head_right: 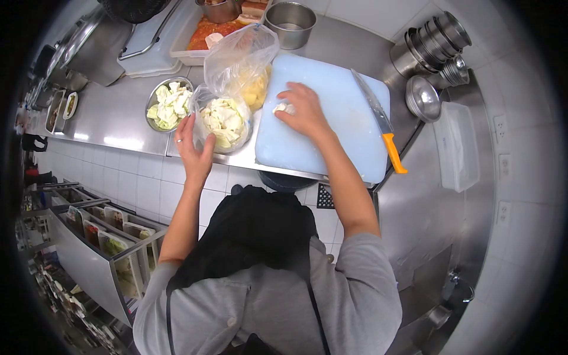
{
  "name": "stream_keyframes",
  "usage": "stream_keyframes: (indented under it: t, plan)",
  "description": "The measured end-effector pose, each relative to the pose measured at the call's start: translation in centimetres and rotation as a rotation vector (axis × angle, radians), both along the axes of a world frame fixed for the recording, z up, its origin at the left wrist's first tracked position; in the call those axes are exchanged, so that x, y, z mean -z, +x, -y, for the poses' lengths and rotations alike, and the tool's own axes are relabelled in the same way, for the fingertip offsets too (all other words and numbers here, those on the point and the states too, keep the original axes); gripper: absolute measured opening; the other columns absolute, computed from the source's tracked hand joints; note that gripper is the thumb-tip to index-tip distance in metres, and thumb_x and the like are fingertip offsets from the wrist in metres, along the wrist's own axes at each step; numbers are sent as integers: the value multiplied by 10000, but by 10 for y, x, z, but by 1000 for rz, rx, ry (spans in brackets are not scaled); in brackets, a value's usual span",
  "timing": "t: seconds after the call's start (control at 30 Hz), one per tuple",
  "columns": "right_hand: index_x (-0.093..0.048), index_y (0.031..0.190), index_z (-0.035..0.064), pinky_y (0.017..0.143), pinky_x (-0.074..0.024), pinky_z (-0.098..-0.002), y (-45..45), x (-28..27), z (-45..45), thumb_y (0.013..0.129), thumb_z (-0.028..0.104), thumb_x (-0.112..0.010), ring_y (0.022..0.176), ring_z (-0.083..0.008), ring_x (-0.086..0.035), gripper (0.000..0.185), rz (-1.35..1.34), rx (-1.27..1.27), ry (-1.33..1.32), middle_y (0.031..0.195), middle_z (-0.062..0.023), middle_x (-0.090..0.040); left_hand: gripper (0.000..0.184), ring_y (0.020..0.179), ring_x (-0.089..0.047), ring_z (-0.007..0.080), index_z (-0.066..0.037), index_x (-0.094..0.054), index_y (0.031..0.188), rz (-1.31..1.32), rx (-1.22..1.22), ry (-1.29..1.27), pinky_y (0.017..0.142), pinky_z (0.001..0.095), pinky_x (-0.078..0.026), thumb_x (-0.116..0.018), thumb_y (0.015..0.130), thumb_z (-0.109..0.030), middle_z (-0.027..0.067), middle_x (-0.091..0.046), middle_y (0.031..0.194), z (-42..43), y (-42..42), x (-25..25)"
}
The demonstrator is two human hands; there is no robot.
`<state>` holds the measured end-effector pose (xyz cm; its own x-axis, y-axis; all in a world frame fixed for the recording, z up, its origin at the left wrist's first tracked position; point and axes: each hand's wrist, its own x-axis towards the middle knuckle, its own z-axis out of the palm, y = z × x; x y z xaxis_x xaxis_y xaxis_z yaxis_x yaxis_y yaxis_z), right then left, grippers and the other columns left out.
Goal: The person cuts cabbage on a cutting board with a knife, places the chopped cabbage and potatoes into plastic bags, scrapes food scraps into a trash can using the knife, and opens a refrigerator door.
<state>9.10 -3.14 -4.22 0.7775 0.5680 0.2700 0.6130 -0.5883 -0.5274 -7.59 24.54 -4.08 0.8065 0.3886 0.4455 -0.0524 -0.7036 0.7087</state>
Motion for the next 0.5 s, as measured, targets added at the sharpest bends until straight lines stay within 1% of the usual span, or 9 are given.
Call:
stream_keyframes:
  t: [0.1, 0.2, 0.3, 0.4, 0.5]
  plan:
    - [-552, 1403, 100, 1186, -279, -500, -29, -10, 38, 821, 395, -783, 1430, -436, -348, 692, -2, 344, 65, 1468, -263, -478, 689, 1330, -393, 374, -52, -510, 1441, 20, -17, 1, 1116, 504, -315, -773, 812, -153, 209, -448, 1433, -14, -13, 7]
    - [-509, 1420, 31, 1185, -268, -522, -40, 28, 62, 859, 412, -755, 1427, -463, -338, 721, 24, 468, 147, 1487, -289, -443, 696, 1329, -401, 358, -59, -501, 1450, -9, -20, -48, 1094, 491, -344, -773, 816, -153, 201, -455, 1431, -19, -22, 11]
    - [-501, 1417, 6, 1176, -274, -528, -25, 44, 40, 881, 415, -733, 1419, -485, -335, 713, 24, 376, 218, 1496, -285, -430, 705, 1322, -414, 342, -67, -496, 1457, -19, 10, -203, 1062, 472, -378, -776, 818, -168, 191, -466, 1421, -12, -21, 8]
    - [-501, 1421, 12, 1160, -289, -530, -17, 36, -12, 885, 403, -726, 1392, -494, -354, 700, 90, 355, 126, 1473, -282, -448, 707, 1319, -418, 336, -71, -498, 1457, -20, 60, -202, 1044, 456, -395, -776, 817, -177, 187, -470, 1418, -6, -11, 7]
    - [-509, 1414, 19, 1138, -313, -528, -18, 36, -38, 871, 386, -738, 1336, -474, -408, 694, 177, 300, 22, 1418, -266, -496, 704, 1314, -418, 336, -68, -501, 1454, 17, 96, -166, 1047, 458, -394, -772, 812, -168, 187, -476, 1407, 0, -1, 9]
